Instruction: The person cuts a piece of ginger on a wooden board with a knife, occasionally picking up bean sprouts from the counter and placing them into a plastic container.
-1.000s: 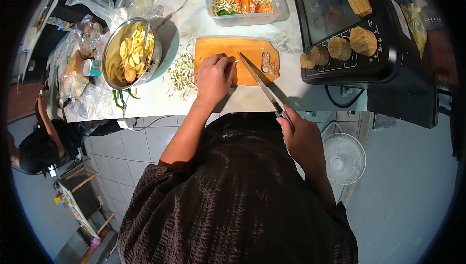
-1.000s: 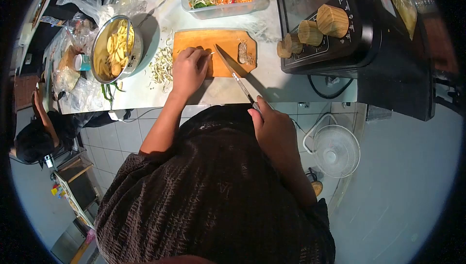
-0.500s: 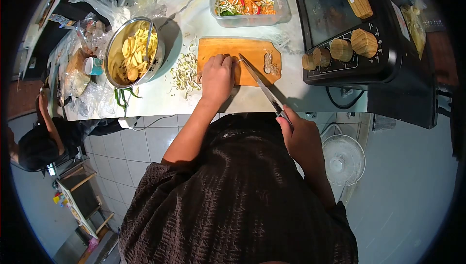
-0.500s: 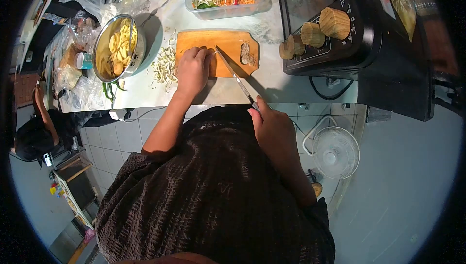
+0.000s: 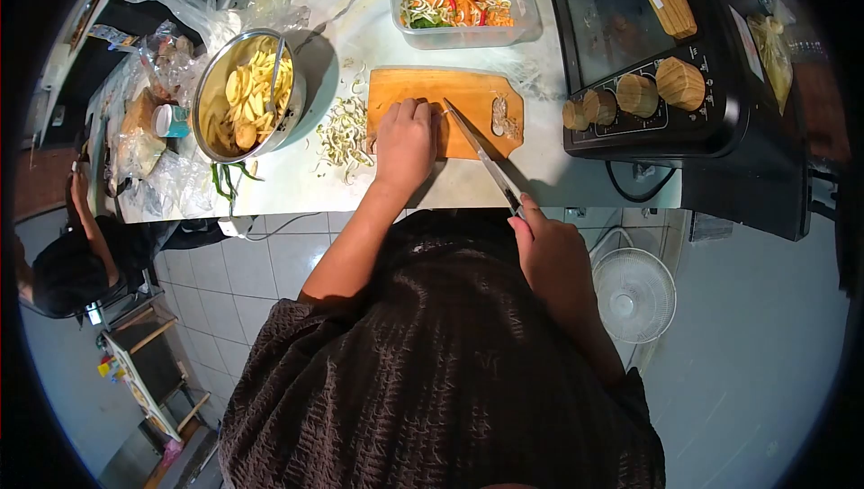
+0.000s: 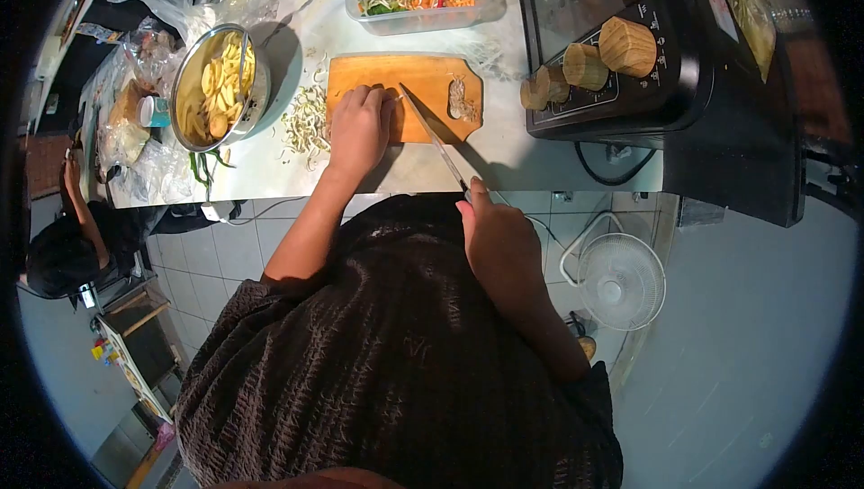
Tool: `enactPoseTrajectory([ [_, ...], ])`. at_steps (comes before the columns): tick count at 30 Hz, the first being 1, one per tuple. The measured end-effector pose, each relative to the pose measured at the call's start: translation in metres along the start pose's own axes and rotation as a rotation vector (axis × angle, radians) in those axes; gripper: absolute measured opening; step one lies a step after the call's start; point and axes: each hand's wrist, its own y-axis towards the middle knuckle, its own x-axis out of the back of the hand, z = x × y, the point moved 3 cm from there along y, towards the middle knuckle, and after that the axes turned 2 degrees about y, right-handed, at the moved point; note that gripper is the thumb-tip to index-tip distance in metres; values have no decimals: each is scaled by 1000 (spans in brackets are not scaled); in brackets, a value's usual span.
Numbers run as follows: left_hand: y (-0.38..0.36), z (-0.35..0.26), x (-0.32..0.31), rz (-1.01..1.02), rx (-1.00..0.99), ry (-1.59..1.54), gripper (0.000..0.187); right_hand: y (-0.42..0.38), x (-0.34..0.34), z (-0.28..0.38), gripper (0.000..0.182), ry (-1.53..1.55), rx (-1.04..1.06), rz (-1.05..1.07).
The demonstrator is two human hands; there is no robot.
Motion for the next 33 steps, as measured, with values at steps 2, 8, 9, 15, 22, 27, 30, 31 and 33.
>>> enactPoseTrajectory([
  [2,0,0,0,-6,-9,-3,10,0,-2,4,42,-88,6,4],
  [8,9,9,9,-18,36,-55,10,-8,12,7,40,-55,-101,-32],
  [9,15,14,11,-41,55,-104,10,-11,17,6,40,-54,-104,-35],
  [15,96,21,51,-283,68,-94,21,-20,35,-7,37,117,-151,-155],
  [22,122,58,81,-298,243,-270,25,-16,34,-6,38,208,-117,-157],
  [27,64,96,66,-62,362,-118,22,-7,36,-5,38,214,-118,-56],
  [30,39,100,53,20,434,-34,22,-2,31,-5,36,200,-43,-126],
  [31,33,104,47,11,432,-27,21,0,30,-6,36,198,-35,-124],
  [33,30,109,39,6,436,1,20,4,29,-6,36,202,-20,-110],
])
